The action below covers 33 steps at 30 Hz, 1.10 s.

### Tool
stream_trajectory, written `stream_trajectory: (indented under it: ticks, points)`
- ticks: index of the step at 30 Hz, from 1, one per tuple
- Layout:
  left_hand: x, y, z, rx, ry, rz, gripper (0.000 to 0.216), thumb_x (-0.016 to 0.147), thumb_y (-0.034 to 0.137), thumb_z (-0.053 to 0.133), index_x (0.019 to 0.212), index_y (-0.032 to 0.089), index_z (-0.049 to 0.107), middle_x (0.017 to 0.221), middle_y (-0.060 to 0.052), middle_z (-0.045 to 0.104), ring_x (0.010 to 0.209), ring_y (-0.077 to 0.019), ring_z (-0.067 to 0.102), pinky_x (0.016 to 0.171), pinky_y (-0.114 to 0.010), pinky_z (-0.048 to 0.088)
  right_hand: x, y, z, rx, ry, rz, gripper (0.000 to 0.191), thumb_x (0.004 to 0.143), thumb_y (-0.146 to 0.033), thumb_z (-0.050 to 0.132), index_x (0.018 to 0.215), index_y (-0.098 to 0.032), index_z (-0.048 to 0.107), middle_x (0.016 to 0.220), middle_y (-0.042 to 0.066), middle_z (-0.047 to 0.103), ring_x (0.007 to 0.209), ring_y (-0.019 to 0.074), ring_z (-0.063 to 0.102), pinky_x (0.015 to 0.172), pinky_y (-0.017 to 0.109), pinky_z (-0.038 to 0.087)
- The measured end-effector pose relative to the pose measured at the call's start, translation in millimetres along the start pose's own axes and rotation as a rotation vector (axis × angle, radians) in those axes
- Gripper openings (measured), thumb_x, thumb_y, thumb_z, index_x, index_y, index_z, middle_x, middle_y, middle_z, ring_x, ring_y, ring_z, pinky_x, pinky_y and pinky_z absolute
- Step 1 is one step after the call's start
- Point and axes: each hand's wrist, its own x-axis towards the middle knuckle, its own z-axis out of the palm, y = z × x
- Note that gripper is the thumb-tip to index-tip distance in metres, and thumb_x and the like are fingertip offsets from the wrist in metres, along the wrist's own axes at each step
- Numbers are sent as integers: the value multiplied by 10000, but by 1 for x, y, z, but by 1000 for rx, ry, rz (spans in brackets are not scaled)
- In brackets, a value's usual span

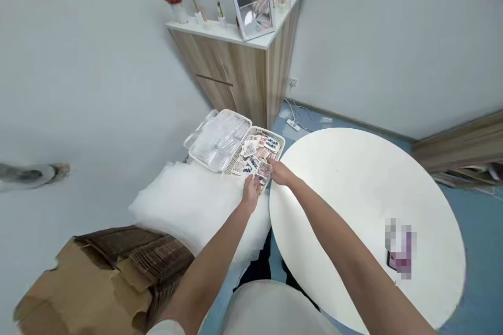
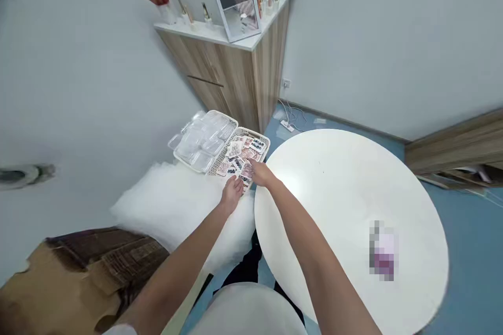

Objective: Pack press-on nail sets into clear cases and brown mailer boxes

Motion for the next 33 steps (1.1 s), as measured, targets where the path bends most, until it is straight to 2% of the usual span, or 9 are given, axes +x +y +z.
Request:
stream_trajectory:
  ticks: [3, 6, 9, 13, 18, 22, 26, 29, 33]
  points:
    - [4, -3, 3, 35, 7, 3, 386, 814, 241, 449, 1196, 236, 390, 1188, -61, 520, 1112, -133, 490, 874, -222, 397, 8, 4, -2, -68, -41, 24, 579, 778, -243, 389, 1327, -102, 271, 1285, 160, 455, 1196, 265, 389, 999, 440, 194]
    - [6, -6, 5, 87, 3, 18, 423, 785, 261, 497, 1194, 240, 393, 1143, -49, 545, 1108, -146, 490, 862, -227, 404, 14, 5, -1, -93, -86, 72, 570, 767, -239, 397, 1318, -134, 294, 1298, 151, 438, 1226, 284, 339, 1005, 542, 63]
    - [5, -8, 8, 107, -7, 34, 446, 765, 228, 512, 1195, 234, 394, 1141, -44, 546, 1122, -146, 477, 878, -225, 396, 16, 4, 1, -59, -114, 113, 558, 760, -231, 400, 1307, -163, 314, 1286, 139, 448, 1238, 290, 312, 981, 593, 23]
    - [2, -10, 13, 90, -20, 60, 488, 738, 152, 489, 1209, 234, 388, 1229, -38, 501, 1165, -153, 444, 923, -245, 379, 19, 4, 2, -13, -119, 136, 569, 741, -219, 425, 1299, -169, 326, 1275, 136, 457, 1244, 303, 288, 970, 615, 31]
    - [0, -11, 11, 62, -6, 78, 515, 760, 185, 455, 1260, 234, 340, 1345, -50, 397, 1226, -173, 383, 954, -269, 364, 23, 6, 2, 22, -135, 159, 596, 713, -190, 450, 1297, -183, 329, 1290, 126, 441, 1239, 317, 282, 966, 632, 25]
    - [0, -12, 5, 73, -2, 126, 497, 797, 254, 424, 1280, 250, 307, 1394, -45, 330, 1251, -176, 350, 957, -280, 364, 23, 7, -3, 78, -146, 154, 494, 724, -185, 439, 1218, -214, 427, 1195, 96, 521, 1191, 302, 348, 965, 621, 70]
    - [1, -9, 1, 19, -7, 196, 507, 779, 238, 439, 1269, 258, 313, 1388, -34, 340, 1224, -170, 387, 937, -283, 377, 22, 9, -6, 131, -127, 147, 420, 695, -155, 451, 1098, -239, 534, 1093, 60, 576, 1120, 290, 417, 955, 617, 104]
    - [1, -3, -2, 33, 18, 245, 507, 748, 217, 484, 1237, 242, 354, 1368, -44, 370, 1181, -178, 432, 905, -282, 393, 21, 11, -4, 237, -76, 141, 427, 666, -133, 463, 1062, -248, 574, 1067, 38, 592, 1074, 274, 459, 973, 566, 151]
    - [-2, 4, -9, 107, 18, 265, 464, 725, 233, 538, 1173, 238, 415, 1339, -56, 406, 1114, -190, 486, 859, -292, 415, 16, 10, 6, 412, 58, 129, 473, 629, -121, 493, 1079, -237, 584, 1009, 23, 603, 983, 228, 514, 948, 440, 299]
